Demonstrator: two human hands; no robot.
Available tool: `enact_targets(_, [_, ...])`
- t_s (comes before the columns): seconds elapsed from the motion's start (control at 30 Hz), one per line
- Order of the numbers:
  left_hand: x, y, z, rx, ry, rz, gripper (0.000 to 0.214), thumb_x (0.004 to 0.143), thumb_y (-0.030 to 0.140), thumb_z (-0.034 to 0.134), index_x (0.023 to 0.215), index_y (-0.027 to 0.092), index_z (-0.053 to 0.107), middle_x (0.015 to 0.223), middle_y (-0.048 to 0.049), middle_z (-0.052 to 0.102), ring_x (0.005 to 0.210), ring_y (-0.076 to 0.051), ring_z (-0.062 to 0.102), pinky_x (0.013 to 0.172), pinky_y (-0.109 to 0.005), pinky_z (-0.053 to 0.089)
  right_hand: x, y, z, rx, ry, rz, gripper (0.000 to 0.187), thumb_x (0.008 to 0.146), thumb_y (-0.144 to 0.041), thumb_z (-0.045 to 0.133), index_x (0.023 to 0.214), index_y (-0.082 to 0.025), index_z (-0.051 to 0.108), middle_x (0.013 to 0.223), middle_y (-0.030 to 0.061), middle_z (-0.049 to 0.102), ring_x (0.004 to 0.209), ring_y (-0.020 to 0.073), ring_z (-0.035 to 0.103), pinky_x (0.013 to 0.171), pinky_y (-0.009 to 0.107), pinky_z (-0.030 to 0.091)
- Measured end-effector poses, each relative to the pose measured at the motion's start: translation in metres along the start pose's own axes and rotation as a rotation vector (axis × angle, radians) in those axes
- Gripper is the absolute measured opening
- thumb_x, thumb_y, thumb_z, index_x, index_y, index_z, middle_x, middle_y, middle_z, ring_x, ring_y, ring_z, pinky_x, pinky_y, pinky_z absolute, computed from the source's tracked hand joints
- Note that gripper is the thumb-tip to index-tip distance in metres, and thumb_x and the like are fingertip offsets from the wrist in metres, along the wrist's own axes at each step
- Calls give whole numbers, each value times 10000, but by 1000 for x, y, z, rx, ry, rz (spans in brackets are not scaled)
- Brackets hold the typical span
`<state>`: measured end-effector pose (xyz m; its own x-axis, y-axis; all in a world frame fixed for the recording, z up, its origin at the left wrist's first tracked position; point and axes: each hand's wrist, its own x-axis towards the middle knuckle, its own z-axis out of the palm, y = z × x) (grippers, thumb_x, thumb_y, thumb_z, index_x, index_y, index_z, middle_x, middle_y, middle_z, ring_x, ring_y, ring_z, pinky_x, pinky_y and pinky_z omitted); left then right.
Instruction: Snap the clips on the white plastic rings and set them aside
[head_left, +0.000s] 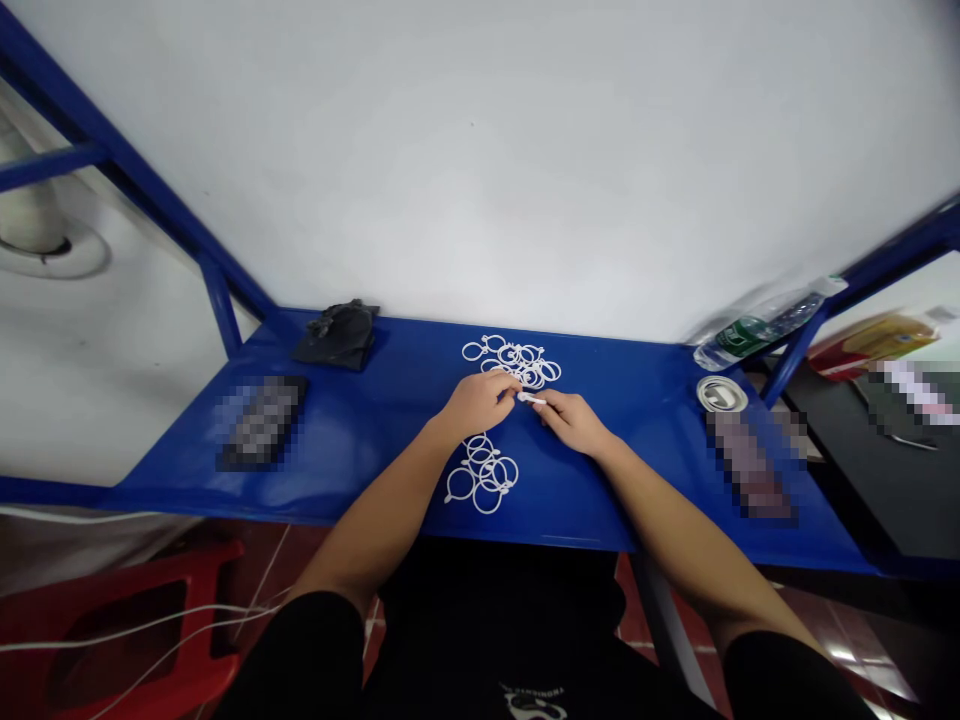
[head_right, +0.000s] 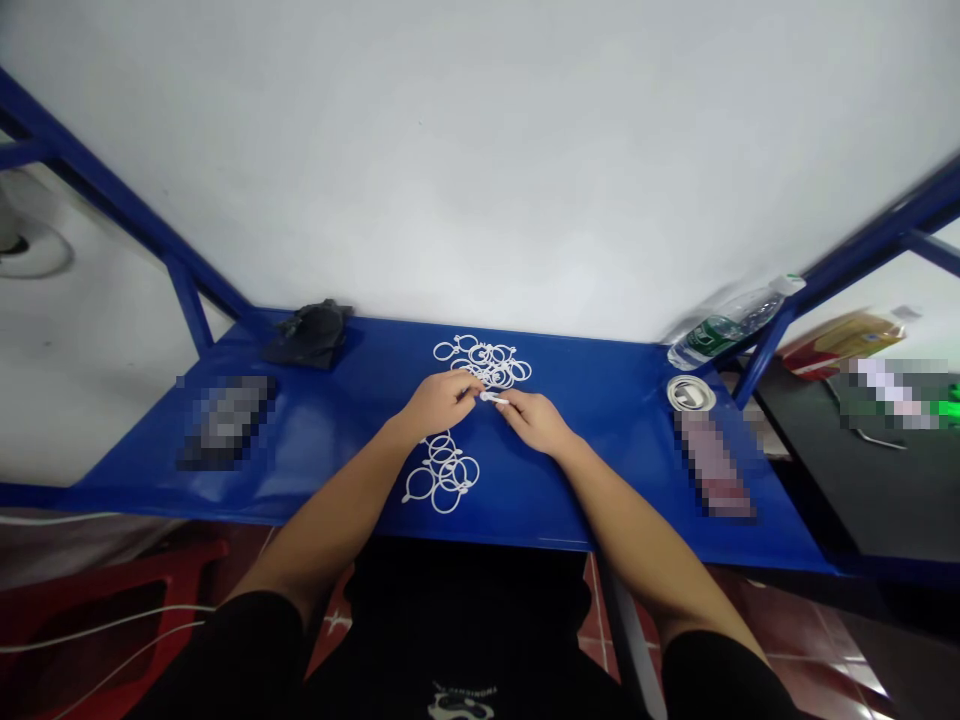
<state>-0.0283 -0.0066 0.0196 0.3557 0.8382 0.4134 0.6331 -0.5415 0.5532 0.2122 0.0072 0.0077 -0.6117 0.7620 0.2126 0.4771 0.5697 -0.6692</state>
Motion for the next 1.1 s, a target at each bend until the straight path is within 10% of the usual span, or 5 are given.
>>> enact_targets(0.27, [-6,-10,-18,75,-243,-67,93,886,281,687,865,228,760,823,-38,755,723,-188,681,640,-296,505,5,13,6,-117,418,132,380,1080,-411,465,1253,-202,731,934,92,791,832,242,737,772,340,547])
enact_targets(0.63, [-17,-30,-39,-47,-460,-170,466,560,505,960,928,270,800,837,4,761,629,-159,674,536,-262,415,3,17,3,-127,230,149,335,996,-406,635,1242,-217,763,826,36,788,653,187,683,651,300,504])
enact_targets(0.87, [-12,-27,-33,1,-541,-207,105,813,298,757,727,240,743,701,-4,734,581,-151,617,546,-269,363,4,18,4,-61,142,36,285,1007,-411,620,1106,-213,799,919,60,815,720,190,717,700,307,526])
enact_targets(1.1, [-7,-1,-18,-33,-280,-159,166,949,301,646,805,230,686,729,-4,729,596,-146,602,554,-278,359,1,9,4,-26,94,-41,236,983,-357,624,1109,-211,761,807,21,756,673,159,664,674,282,488])
